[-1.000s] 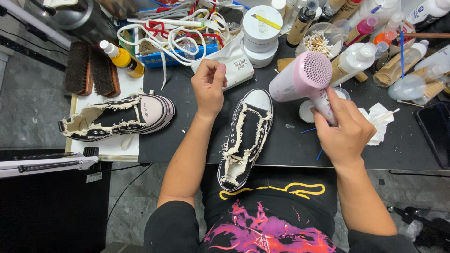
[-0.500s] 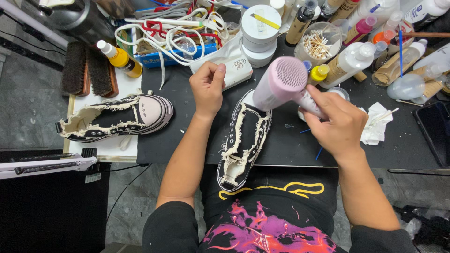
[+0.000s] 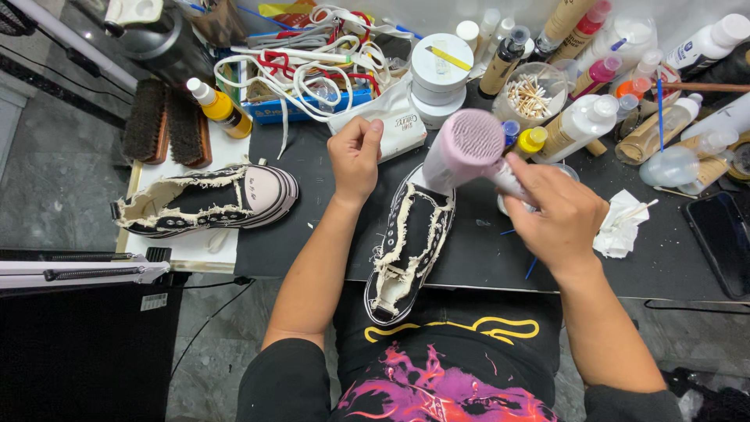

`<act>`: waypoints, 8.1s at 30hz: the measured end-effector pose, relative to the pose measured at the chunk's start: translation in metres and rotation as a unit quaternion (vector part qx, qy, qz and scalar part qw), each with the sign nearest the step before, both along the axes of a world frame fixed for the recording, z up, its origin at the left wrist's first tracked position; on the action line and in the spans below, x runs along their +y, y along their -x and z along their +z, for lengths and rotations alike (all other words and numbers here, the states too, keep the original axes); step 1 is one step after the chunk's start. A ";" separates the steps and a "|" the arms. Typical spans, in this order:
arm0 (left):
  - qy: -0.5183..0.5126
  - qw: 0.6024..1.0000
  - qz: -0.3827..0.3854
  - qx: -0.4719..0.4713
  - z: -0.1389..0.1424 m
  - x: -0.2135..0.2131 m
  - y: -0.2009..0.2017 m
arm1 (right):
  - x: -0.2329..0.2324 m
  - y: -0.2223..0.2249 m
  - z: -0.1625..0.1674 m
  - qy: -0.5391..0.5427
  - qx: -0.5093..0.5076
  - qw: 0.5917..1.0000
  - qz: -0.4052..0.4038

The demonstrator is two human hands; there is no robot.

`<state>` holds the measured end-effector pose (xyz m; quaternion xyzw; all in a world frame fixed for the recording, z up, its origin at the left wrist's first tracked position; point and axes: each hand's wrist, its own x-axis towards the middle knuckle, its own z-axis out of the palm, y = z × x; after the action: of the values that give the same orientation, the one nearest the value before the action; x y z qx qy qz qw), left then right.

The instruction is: The person paints the toe cap and side stripes of a black canvas sneaker with white paint using a small brush. They then use a pink hairdryer to dry the painted areas before applying more white paint to the sole and side stripes.

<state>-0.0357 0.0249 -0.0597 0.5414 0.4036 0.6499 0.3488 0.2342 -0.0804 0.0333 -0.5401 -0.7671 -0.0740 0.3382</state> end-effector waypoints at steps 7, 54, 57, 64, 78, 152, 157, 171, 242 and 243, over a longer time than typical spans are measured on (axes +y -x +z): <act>-0.001 1.000 0.007 0.003 0.001 0.000 -0.001 | -0.001 0.000 0.002 -0.015 -0.014 1.000 0.013; 0.013 0.998 -0.014 -0.053 0.006 -0.002 -0.003 | 0.012 0.009 0.018 -0.038 -0.043 0.996 0.074; 0.011 0.998 -0.014 -0.052 0.006 -0.002 -0.003 | 0.012 0.008 0.018 -0.029 -0.052 0.995 0.075; 0.016 0.998 -0.017 -0.056 0.002 -0.001 -0.002 | 0.009 0.000 0.016 -0.037 -0.060 0.995 0.065; -0.002 0.905 -0.052 0.423 0.105 -0.126 0.006 | -0.006 -0.029 0.006 -0.017 -0.019 0.999 0.043; -0.059 0.842 -0.091 0.529 0.092 -0.153 0.033 | -0.057 -0.040 -0.035 0.081 0.084 0.992 0.037; -0.043 0.844 -0.063 0.530 0.082 -0.151 0.029 | -0.051 -0.033 -0.024 0.075 0.050 0.993 0.073; -0.028 0.866 -0.053 0.497 0.074 -0.153 0.030 | -0.049 -0.017 -0.006 0.048 0.032 0.993 0.107; -0.077 0.876 -0.097 0.466 0.061 -0.148 0.031 | -0.066 -0.027 -0.024 0.052 0.066 0.996 -0.001; -0.077 0.875 -0.095 0.469 0.061 -0.148 0.031 | -0.063 -0.027 -0.026 0.054 0.062 0.997 -0.011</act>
<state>-0.0664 -0.1229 0.0010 0.8434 0.4151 0.3130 0.1355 0.2611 -0.1439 0.0074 -0.5695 -0.7417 -0.0023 0.3545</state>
